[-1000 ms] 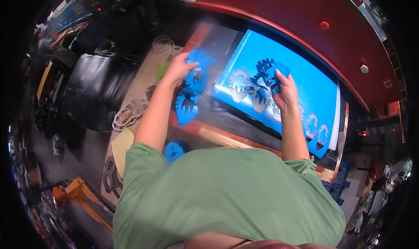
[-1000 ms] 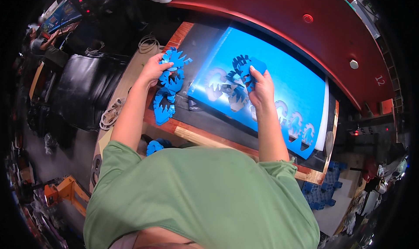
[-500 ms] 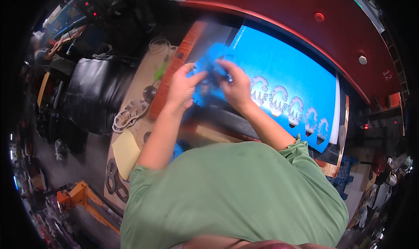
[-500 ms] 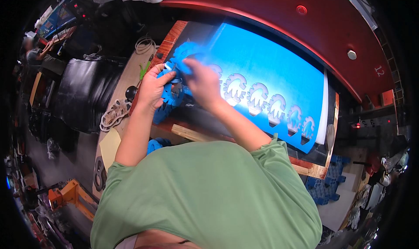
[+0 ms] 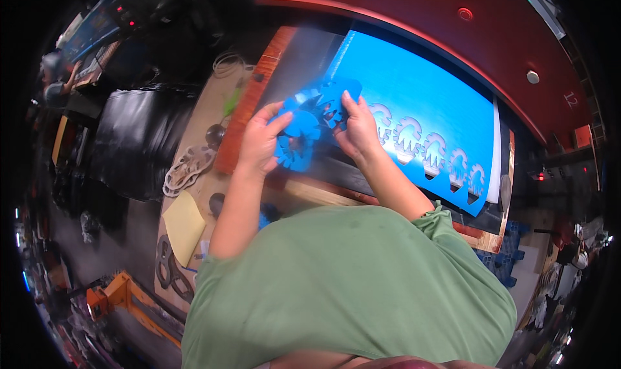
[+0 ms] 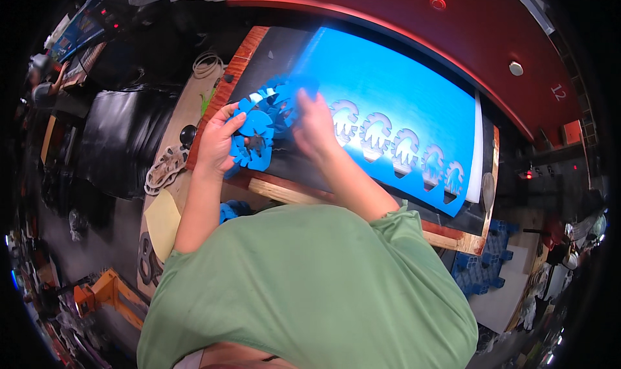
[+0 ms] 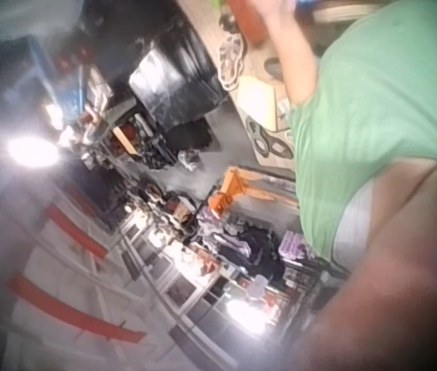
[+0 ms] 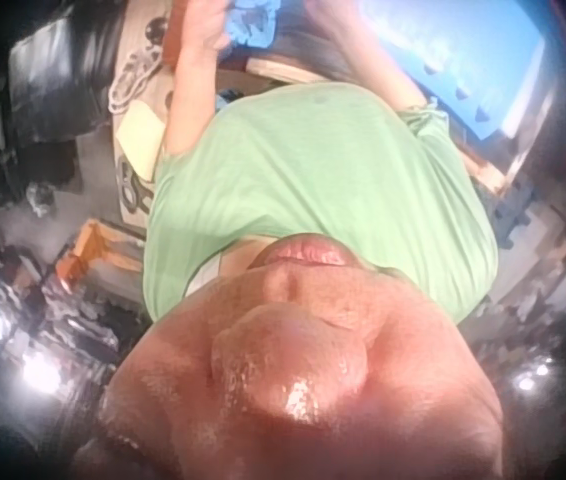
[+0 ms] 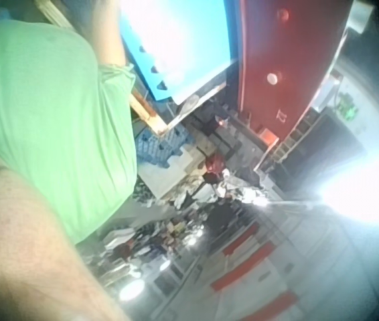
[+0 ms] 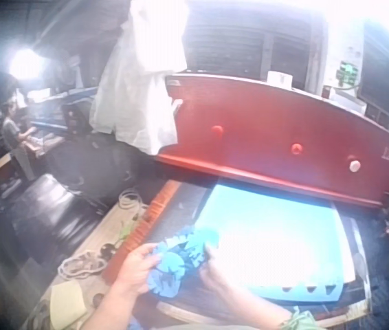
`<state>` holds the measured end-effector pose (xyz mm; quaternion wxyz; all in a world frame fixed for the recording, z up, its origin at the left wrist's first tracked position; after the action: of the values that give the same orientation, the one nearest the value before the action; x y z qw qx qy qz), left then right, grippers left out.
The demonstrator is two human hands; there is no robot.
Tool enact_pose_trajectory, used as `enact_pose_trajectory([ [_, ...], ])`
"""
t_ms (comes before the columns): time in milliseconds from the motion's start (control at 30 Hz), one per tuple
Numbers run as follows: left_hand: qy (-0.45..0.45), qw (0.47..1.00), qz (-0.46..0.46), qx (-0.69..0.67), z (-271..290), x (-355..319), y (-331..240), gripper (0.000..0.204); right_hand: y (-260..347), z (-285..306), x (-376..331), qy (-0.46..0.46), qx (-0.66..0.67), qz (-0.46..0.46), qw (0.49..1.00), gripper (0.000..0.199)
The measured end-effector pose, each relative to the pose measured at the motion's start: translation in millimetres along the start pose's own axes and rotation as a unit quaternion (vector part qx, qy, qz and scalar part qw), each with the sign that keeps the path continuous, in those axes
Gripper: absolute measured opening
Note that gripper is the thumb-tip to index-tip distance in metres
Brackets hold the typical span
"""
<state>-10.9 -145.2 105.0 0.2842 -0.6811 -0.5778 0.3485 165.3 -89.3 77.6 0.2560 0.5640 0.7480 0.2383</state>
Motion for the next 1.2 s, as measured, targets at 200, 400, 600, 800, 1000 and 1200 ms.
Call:
enact_pose_trajectory([
  [200,-0.01,0.999,0.042,0.029,16,-4,14,0.031,28,11,3,-0.014,-0.012,0.061,0.998,0.022],
  [400,-0.033,0.999,0.028,0.02,20,0,9,0.035,50,13,-4,-0.01,-0.045,0.104,0.993,0.022],
  [600,-0.048,0.995,0.07,-0.051,20,-3,10,0.031,59,4,-15,0.043,-0.094,0.15,0.983,0.024],
  [800,-0.009,0.982,0.107,-0.158,17,-1,10,0.026,33,-14,-27,0.141,-0.111,0.182,0.967,0.024],
  [1000,0.066,0.974,0.079,-0.2,12,-5,4,0.024,21,-13,-32,0.107,-0.09,0.15,0.979,0.024],
  [1200,0.096,0.978,0.047,-0.182,15,-7,2,0.033,26,-10,-25,0.085,-0.053,0.131,0.986,0.024],
])
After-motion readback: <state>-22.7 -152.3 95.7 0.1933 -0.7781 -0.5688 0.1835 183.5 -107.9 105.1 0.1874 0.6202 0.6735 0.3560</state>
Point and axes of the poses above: each hand's wrist, its own x-axis towards the middle knuckle, its own z-axis out of the back of the hand, y = z × x, the point moved 4 cm from there along x, towards the middle knuckle, and after that the axes turned 5 degrees about y, right-handed, at the moved point
